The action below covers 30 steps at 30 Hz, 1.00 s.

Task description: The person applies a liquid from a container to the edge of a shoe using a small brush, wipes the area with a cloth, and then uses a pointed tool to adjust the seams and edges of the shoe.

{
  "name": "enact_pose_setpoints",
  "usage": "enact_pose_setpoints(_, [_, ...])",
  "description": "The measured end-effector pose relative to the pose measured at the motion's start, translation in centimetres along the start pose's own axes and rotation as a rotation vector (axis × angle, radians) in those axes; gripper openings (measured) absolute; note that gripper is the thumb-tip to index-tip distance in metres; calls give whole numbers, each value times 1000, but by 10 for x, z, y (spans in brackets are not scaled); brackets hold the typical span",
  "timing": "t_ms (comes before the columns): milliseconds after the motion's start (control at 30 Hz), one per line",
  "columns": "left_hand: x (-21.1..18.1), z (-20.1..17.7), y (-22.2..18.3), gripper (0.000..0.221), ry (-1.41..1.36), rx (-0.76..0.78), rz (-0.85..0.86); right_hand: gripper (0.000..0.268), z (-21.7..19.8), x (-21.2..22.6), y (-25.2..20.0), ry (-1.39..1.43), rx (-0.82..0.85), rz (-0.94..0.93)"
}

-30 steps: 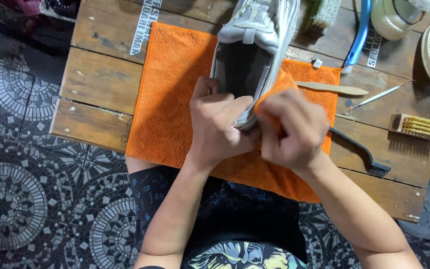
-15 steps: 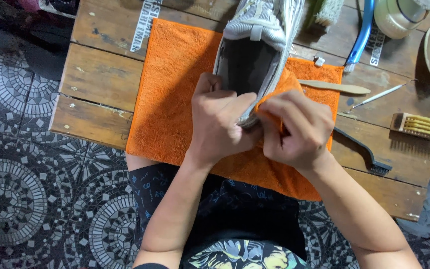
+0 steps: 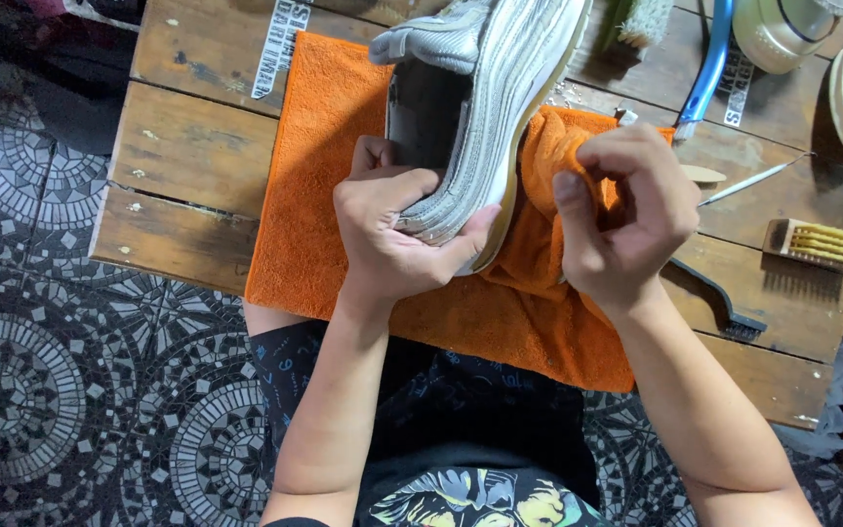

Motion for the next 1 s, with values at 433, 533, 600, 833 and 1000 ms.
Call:
enact_pose_setpoints(433, [-10, 9, -4, 24, 27, 50, 42, 15, 23, 24, -1, -99, 65, -177])
enact_pose_setpoints(533, [-11, 15, -5, 28, 97, 48, 114, 16, 20, 20, -1, -128, 60, -190])
enact_pose_setpoints(600, [-12, 17, -7, 29, 114, 45, 137, 22, 22, 19, 0, -127, 82, -207])
enact_pose_setpoints(833, [-6, 20, -7, 26, 146, 40, 164, 19, 29, 30, 2, -88, 151, -262])
enact_pose_setpoints(1000, [-8, 23, -6, 29, 148, 53, 194, 18, 22, 23, 7, -134, 104, -151])
Point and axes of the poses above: each hand's wrist, its own y-axis towards the middle knuckle, its own z-axis out of the palm, x = y × z, the point moved 3 cm from there along y, towards the middle knuckle, and after that the axes turned 7 degrees about y, right-handed, at the moved point
